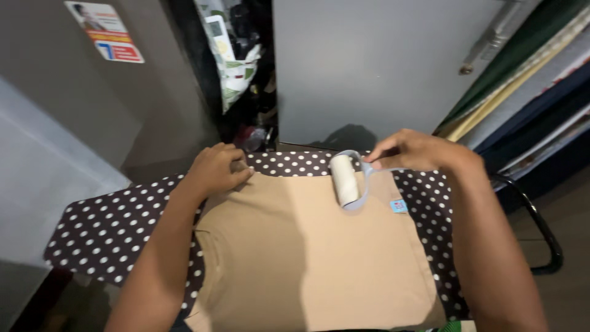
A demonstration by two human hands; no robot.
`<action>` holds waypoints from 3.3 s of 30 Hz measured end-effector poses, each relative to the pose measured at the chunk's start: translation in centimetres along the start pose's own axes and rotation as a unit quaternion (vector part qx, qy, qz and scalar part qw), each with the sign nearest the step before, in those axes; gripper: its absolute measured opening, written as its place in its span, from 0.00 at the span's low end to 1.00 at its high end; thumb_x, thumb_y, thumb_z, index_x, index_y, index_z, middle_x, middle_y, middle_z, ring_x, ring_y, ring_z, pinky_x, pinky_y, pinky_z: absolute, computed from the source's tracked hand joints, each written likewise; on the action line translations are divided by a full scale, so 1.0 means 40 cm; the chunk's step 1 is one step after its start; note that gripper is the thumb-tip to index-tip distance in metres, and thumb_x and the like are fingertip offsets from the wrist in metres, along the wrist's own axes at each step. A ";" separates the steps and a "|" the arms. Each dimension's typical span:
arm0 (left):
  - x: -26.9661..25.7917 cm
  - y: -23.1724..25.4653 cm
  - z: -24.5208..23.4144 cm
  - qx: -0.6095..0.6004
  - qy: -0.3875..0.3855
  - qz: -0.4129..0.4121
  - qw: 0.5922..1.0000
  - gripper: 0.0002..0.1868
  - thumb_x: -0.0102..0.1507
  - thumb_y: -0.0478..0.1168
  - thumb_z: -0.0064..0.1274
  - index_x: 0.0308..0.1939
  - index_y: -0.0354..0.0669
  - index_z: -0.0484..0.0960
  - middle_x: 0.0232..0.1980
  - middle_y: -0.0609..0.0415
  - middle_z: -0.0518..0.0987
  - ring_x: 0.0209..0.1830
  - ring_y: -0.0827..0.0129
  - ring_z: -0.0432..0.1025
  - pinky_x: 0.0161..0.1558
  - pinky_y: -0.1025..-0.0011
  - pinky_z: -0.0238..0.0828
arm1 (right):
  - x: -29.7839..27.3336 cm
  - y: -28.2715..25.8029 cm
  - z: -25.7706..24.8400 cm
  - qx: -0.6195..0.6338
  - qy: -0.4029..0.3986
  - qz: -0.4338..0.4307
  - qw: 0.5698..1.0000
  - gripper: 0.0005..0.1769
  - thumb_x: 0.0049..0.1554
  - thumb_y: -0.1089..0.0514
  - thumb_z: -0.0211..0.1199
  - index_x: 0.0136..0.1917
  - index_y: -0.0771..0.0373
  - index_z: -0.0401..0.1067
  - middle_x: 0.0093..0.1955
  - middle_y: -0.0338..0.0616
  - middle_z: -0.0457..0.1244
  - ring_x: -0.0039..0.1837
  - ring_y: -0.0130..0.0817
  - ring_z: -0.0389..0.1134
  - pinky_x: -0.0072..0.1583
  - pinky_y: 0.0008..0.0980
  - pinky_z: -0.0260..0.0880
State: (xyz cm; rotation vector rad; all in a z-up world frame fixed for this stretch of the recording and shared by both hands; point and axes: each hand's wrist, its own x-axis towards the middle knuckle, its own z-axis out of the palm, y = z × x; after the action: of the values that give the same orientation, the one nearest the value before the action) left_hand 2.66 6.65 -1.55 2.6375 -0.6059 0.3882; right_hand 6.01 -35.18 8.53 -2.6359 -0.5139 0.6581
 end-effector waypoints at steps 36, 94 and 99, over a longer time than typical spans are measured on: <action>-0.023 -0.041 -0.040 -0.093 -0.091 -0.152 0.980 0.24 0.54 0.60 0.62 0.41 0.47 0.87 0.37 0.48 0.86 0.41 0.55 0.80 0.46 0.61 0.73 | 0.091 -0.219 0.131 0.040 0.016 -0.172 0.984 0.16 0.56 0.52 0.67 0.57 0.55 0.80 0.56 0.38 0.74 0.57 0.32 0.73 0.61 0.34 0.70; -0.063 0.261 0.106 -0.033 -0.117 0.181 0.976 0.45 0.63 0.66 0.47 0.75 0.39 0.61 0.80 0.45 0.57 0.80 0.54 0.49 0.73 0.48 0.40 | -0.044 0.030 0.024 0.000 0.026 -0.001 1.000 0.22 0.55 0.44 0.64 0.62 0.46 0.79 0.63 0.36 0.71 0.65 0.37 0.71 0.69 0.41 0.66; -0.066 0.265 0.103 -0.035 -0.117 0.180 0.976 0.44 0.64 0.65 0.47 0.75 0.39 0.60 0.80 0.45 0.56 0.80 0.54 0.49 0.74 0.49 0.40 | -0.124 0.143 -0.025 -0.033 0.032 0.138 0.989 0.22 0.54 0.43 0.64 0.61 0.43 0.81 0.63 0.35 0.72 0.68 0.36 0.69 0.72 0.46 0.60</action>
State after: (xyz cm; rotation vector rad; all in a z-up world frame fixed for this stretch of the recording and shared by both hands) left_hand -3.87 -2.96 -2.68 2.5206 -1.1609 0.1519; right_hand 3.88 -42.51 8.71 -2.8082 -0.1544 0.6423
